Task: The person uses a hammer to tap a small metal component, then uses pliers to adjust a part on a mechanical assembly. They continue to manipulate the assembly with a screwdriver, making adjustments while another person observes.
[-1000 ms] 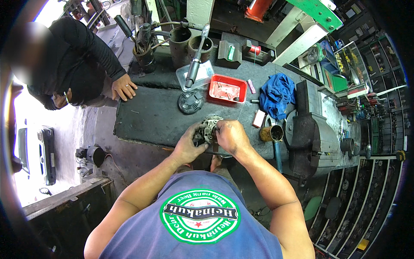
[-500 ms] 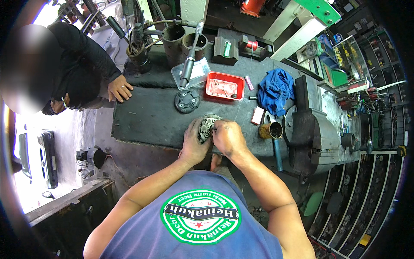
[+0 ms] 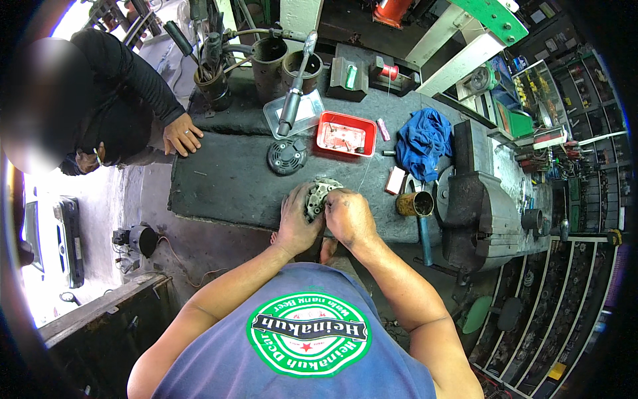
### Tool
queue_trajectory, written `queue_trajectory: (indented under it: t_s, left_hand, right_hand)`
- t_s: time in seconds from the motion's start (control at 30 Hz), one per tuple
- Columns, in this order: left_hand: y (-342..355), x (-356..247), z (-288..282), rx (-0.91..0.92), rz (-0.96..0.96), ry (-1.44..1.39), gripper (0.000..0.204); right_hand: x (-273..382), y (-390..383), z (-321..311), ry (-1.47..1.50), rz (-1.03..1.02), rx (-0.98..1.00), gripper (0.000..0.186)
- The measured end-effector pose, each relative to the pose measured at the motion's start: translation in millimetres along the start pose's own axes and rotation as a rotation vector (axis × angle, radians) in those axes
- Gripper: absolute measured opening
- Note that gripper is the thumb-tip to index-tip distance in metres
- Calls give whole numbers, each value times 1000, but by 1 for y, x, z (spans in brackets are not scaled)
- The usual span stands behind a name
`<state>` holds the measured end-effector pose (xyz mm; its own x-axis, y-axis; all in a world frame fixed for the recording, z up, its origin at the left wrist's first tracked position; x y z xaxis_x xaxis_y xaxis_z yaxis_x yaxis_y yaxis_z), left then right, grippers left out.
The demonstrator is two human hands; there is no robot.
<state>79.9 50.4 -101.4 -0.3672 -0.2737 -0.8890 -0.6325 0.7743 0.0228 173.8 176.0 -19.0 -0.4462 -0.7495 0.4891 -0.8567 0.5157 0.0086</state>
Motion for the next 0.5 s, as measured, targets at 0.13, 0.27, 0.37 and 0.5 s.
queue_trajectory:
  t_s: [0.13, 0.27, 0.37, 0.5]
  left_hand:
    - [2, 5, 3, 6, -3, -18, 77]
    - [5, 8, 5, 7, -33, -23, 73]
    - [12, 12, 3, 77, -77, -51, 71]
    - [19, 14, -1, 123, -81, -64, 73]
  right_hand:
    - [1, -2, -1, 16, 34, 3, 10]
    - [1, -4, 0, 38, 39, 2, 9]
    - [1, -5, 3, 17, 55, 7, 9]
    - [-1, -7, 8, -9, 52, 26, 10]
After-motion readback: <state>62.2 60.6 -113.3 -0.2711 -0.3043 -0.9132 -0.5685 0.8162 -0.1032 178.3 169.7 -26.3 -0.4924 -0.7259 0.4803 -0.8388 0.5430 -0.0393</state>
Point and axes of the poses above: each hand's wrist, its own y-axis towards the middle knuckle, its own z-axis out of the palm, x = y × z, the point moved 2 cm from there along y, towards the middle knuckle, and after that the axes turned 1 degree about -y, right-handed, at the moved point
